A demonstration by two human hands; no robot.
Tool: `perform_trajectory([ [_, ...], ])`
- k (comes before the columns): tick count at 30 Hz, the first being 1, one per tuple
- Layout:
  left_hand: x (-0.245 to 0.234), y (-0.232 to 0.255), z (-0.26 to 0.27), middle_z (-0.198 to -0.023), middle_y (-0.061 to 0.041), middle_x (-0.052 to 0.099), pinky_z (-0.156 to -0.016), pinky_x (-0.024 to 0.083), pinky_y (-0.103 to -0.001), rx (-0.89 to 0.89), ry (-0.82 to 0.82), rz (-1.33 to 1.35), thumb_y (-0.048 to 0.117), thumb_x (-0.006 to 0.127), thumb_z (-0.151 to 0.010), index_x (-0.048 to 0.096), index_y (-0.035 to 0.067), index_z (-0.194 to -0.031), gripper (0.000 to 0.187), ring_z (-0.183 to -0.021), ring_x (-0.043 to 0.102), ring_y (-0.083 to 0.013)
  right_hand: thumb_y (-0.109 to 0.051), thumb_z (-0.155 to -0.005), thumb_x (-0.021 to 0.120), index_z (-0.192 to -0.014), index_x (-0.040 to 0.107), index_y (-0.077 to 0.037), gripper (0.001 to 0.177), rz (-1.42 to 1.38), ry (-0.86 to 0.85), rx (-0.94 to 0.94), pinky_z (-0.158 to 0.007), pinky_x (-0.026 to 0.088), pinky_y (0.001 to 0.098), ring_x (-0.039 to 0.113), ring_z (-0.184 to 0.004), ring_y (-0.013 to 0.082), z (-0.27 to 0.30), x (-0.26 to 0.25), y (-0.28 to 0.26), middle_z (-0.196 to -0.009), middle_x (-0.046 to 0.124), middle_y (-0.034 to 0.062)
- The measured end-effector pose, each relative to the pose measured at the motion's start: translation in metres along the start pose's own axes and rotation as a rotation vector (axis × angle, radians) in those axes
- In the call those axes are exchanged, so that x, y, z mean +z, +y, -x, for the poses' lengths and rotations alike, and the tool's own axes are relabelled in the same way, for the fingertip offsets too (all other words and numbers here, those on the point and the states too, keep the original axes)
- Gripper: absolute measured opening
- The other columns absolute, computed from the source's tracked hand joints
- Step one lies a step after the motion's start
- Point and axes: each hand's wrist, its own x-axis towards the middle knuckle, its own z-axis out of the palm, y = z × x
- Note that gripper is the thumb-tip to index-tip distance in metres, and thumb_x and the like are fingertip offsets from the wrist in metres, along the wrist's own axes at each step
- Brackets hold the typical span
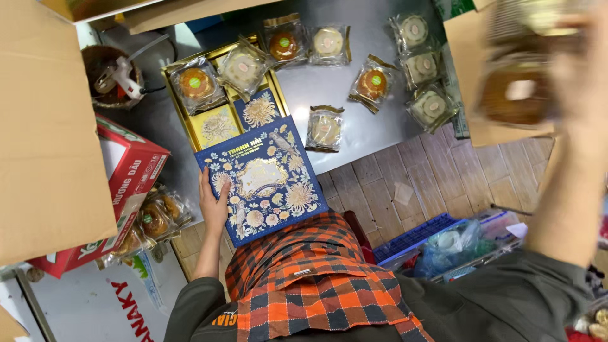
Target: The person packs individually wrapped pastries into a decorative blue gift box with a gold interior. They place the pastries into the box's compartments, insert small decorative boxes, and close the lid. The person then opens the box again to add more pastries before closing it once more.
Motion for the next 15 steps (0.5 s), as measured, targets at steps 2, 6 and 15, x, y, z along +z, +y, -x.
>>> perform_trajectory([
  [2, -0.001, 0.003, 0.001, -0.165, -0.020, 0.035, -0.119, 0.035, -0.042, -0.010, 0.001, -0.006, 0.038, 0.067, -0.100, 0.036, 0.010, -0.160, 0.073, -0.150, 0.039, -0.0357, -0.002, -0.093, 0.079, -0.112, 0.063, 0.002, 0.025, -0.154, -0.115, -0.136, -0.092, 0.047, 0.0536, 0.058, -0.112, 0.0416, -0.040, 0.037, -0.047, -0.112, 0.062, 0.0212],
  [6, -0.001, 0.008, 0.001, -0.166, -0.019, 0.036, -0.118, 0.036, -0.041, -0.005, 0.018, 0.029, 0.034, 0.067, -0.099, 0.036, 0.012, -0.160, 0.072, -0.150, 0.040, -0.0340, -0.011, -0.089, 0.079, -0.116, 0.063, -0.008, 0.032, -0.258, -0.303, -0.265, -0.082, 0.054, 0.0532, 0.065, -0.097, 0.0455, -0.113, 0.187, -0.117, -0.119, 0.059, 0.0211],
  [15, 0.002, 0.006, 0.001, -0.159, -0.022, 0.043, -0.115, 0.039, -0.041, -0.088, 0.048, -0.026, 0.033, 0.071, -0.093, 0.040, 0.016, -0.157, 0.073, -0.145, 0.045, -0.0367, -0.025, -0.109, 0.063, -0.134, 0.060, -0.002, 0.034, 0.129, -0.155, -0.109, -0.062, 0.057, 0.0492, 0.066, -0.095, 0.0423, -0.179, 0.459, -0.157, -0.125, 0.055, 0.0270],
])
